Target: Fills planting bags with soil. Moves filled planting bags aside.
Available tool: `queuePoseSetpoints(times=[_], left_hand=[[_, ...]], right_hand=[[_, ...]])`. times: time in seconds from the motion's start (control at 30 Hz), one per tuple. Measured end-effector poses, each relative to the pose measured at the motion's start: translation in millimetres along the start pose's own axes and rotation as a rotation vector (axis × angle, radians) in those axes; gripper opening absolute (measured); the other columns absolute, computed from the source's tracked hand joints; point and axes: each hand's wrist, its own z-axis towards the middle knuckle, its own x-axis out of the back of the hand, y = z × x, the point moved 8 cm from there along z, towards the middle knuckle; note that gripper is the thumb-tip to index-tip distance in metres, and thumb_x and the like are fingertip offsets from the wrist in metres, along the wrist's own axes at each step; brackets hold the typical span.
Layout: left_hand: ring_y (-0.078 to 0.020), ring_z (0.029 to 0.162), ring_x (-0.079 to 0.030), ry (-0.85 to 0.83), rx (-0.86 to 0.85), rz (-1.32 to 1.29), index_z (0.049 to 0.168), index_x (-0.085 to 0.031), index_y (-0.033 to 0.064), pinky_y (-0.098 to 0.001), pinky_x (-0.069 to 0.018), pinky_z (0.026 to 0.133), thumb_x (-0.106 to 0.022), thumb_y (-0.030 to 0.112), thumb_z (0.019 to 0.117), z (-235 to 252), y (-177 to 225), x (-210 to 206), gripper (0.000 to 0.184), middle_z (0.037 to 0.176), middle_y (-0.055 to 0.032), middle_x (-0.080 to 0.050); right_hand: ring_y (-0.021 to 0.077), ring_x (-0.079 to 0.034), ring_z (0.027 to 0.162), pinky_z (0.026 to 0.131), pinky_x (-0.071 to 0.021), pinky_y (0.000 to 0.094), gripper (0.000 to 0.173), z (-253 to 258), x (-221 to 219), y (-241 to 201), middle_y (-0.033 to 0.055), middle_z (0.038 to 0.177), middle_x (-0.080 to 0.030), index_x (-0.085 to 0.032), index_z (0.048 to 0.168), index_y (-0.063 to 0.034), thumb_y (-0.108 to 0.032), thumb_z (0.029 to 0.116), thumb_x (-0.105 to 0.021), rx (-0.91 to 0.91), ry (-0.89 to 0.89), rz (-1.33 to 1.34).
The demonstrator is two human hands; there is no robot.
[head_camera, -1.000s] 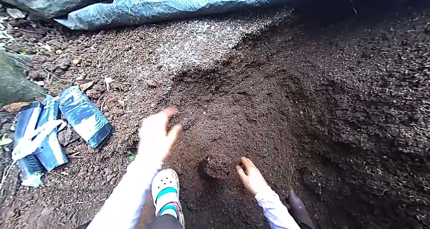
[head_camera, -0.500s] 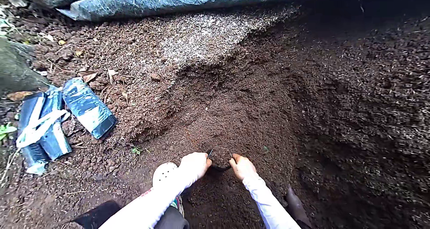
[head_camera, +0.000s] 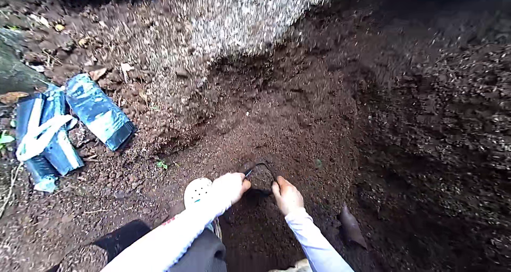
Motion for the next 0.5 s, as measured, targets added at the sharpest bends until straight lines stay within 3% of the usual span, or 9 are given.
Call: queuePoseSetpoints(times=[0.13,0.27,0.3,0.37,0.43,0.5], left_hand=[[-0.0385,0.108,-0.066,0.031,0.014,0.023,0.116,-0.065,0.0043,-0.062,-0.0496,0.089,-0.038,0.04,0.1101,-7,9,19,0.045,0.11,-0.0207,-0.068],[-0.0336,0.092,-0.064,0.049,-0.069,-0.082,0.107,-0.062,0.0043,-0.0566,-0.048,0.081,-0.037,0.035,0.1113,-28,26,30,0.04,0.093,-0.0165,-0.063],[-0.0328,0.09,-0.063,0.052,-0.082,-0.091,0.105,-0.062,0.0044,-0.0558,-0.0475,0.079,-0.036,0.035,0.1114,-29,29,32,0.04,0.091,-0.0155,-0.062],[-0.0342,0.092,-0.063,0.051,-0.075,-0.095,0.104,-0.062,0.0035,-0.0577,-0.0471,0.08,-0.036,0.036,0.1111,-14,23,27,0.042,0.093,-0.0169,-0.063],[-0.0378,0.104,-0.065,0.035,-0.032,-0.036,0.111,-0.064,0.0028,-0.0617,-0.0485,0.086,-0.035,0.037,0.1109,5,13,18,0.045,0.104,-0.0206,-0.067],[-0.0382,0.108,-0.066,0.061,-0.032,-0.015,0.115,-0.064,0.0034,-0.0616,-0.0491,0.089,-0.035,0.036,0.1113,2,17,27,0.045,0.109,-0.021,-0.067]], right_hand=[[0.0342,-0.066,0.12,0.099,-0.0498,0.058,0.042,3,13,-10,0.0174,0.126,-0.069,-0.065,0.127,-0.0057,-0.03,0.1113,-0.035,0.034,0.012,0.026],[0.0382,-0.071,0.094,0.08,-0.0531,0.0612,0.037,-30,38,-10,0.0205,0.099,-0.072,-0.07,0.105,0.0013,-0.023,0.1075,-0.042,0.144,0.309,0.16],[0.0391,-0.072,0.091,0.078,-0.0531,0.0623,0.038,-34,41,-10,0.0215,0.097,-0.073,-0.071,0.105,0.003,-0.022,0.1062,-0.043,0.162,0.373,0.194],[0.0398,-0.071,0.1,0.085,-0.052,0.0621,0.038,-21,32,-7,0.023,0.106,-0.072,-0.069,0.115,0.0032,-0.022,0.1074,-0.041,0.098,0.314,0.193],[0.0363,-0.067,0.117,0.099,-0.0494,0.0589,0.042,3,12,-1,0.0196,0.123,-0.07,-0.064,0.13,-0.0035,-0.027,0.1116,-0.035,-0.014,0.092,0.129],[0.0348,-0.067,0.117,0.099,-0.0493,0.0584,0.042,9,22,-7,0.0179,0.123,-0.07,-0.065,0.128,-0.0052,-0.03,0.1123,-0.035,0.004,0.098,0.119]])
